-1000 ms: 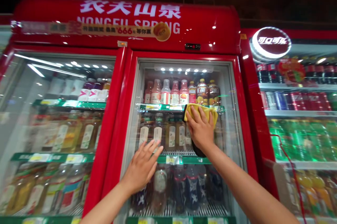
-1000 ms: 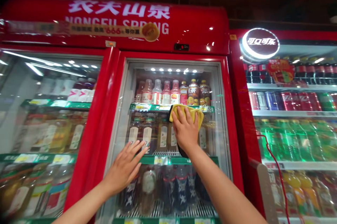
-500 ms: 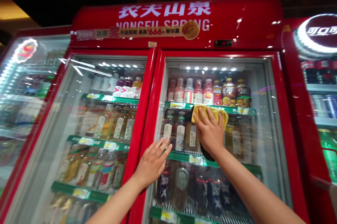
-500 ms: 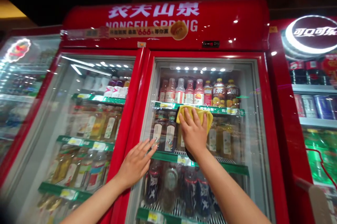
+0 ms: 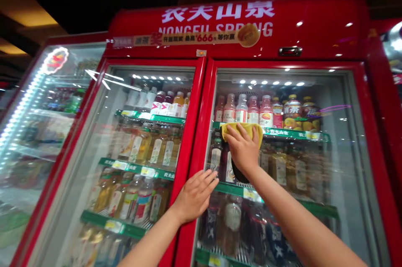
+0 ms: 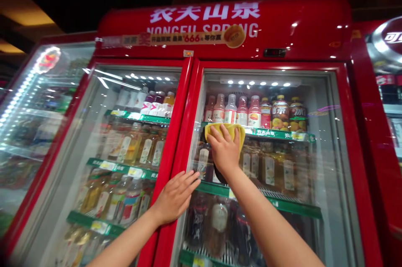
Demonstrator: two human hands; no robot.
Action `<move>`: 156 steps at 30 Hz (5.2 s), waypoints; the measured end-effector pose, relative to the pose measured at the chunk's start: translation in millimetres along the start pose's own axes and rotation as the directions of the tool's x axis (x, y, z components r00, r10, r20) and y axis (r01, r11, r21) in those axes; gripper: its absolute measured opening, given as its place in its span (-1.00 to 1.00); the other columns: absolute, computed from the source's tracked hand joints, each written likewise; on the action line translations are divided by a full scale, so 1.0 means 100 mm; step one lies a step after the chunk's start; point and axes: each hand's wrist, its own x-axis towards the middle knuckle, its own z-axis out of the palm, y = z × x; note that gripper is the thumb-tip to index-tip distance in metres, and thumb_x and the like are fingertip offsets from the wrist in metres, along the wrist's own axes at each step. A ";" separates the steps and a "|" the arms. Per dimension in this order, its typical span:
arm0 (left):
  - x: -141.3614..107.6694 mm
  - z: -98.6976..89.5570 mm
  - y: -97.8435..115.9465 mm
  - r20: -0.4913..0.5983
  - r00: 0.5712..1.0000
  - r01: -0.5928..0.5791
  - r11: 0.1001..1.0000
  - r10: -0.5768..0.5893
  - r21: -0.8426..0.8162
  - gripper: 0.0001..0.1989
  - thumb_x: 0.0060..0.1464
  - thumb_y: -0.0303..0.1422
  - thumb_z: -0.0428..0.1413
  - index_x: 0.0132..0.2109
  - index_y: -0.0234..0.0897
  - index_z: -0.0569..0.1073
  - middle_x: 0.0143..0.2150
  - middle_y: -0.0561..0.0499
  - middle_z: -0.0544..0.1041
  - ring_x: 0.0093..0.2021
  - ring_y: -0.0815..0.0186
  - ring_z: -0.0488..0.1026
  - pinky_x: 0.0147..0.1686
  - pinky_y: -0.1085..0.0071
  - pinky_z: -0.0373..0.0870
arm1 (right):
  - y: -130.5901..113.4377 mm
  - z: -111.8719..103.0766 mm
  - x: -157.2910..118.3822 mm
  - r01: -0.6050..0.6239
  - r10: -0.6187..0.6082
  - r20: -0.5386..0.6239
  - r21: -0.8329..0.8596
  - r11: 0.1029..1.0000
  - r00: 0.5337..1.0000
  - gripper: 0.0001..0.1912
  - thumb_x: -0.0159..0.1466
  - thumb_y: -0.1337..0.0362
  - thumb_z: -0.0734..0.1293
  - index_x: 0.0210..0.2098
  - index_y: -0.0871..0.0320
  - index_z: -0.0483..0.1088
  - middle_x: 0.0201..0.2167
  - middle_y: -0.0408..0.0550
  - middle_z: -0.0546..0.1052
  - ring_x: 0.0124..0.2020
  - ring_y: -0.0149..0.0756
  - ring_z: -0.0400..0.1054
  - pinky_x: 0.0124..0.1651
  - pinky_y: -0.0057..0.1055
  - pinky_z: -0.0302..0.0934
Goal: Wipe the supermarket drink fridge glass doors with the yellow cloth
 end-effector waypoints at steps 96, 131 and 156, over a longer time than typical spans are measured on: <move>0.67 -0.14 -0.02 -0.169 0.931 0.315 0.946 -0.323 -0.070 -0.24 0.31 -0.36 -0.02 0.52 -0.28 -0.19 0.51 -0.18 0.10 0.51 0.11 -0.01 0.44 0.01 0.08 | 0.13 -0.02 0.25 0.121 -0.108 0.111 -0.119 0.986 0.988 -0.50 0.44 0.20 0.21 0.35 -0.07 0.26 0.41 -0.02 0.28 0.43 0.03 0.08 0.43 0.27 -0.26; 1.81 0.23 0.75 -0.285 0.942 0.161 0.984 -0.175 -0.073 -0.39 0.32 -0.28 0.01 0.45 -0.26 0.12 0.45 -0.16 0.23 0.49 0.10 0.06 0.48 0.03 -0.08 | 1.59 -0.90 -0.53 -0.164 0.211 0.099 -0.350 0.922 0.973 -0.49 0.45 0.23 0.16 0.37 -0.07 0.23 0.46 -0.08 0.18 0.46 0.01 -0.02 0.42 0.22 -0.25; 2.45 0.55 1.70 -0.331 0.940 0.012 0.980 -0.079 -0.199 -0.35 0.29 -0.20 0.08 0.44 -0.19 0.16 0.45 -0.12 0.24 0.49 0.11 0.06 0.50 0.04 -0.20 | 2.65 -1.41 -1.12 -0.334 0.348 -0.044 -0.420 0.844 0.936 -0.48 0.41 0.28 0.19 0.35 -0.02 0.26 0.45 -0.03 0.20 0.48 0.02 -0.11 0.40 0.12 -0.07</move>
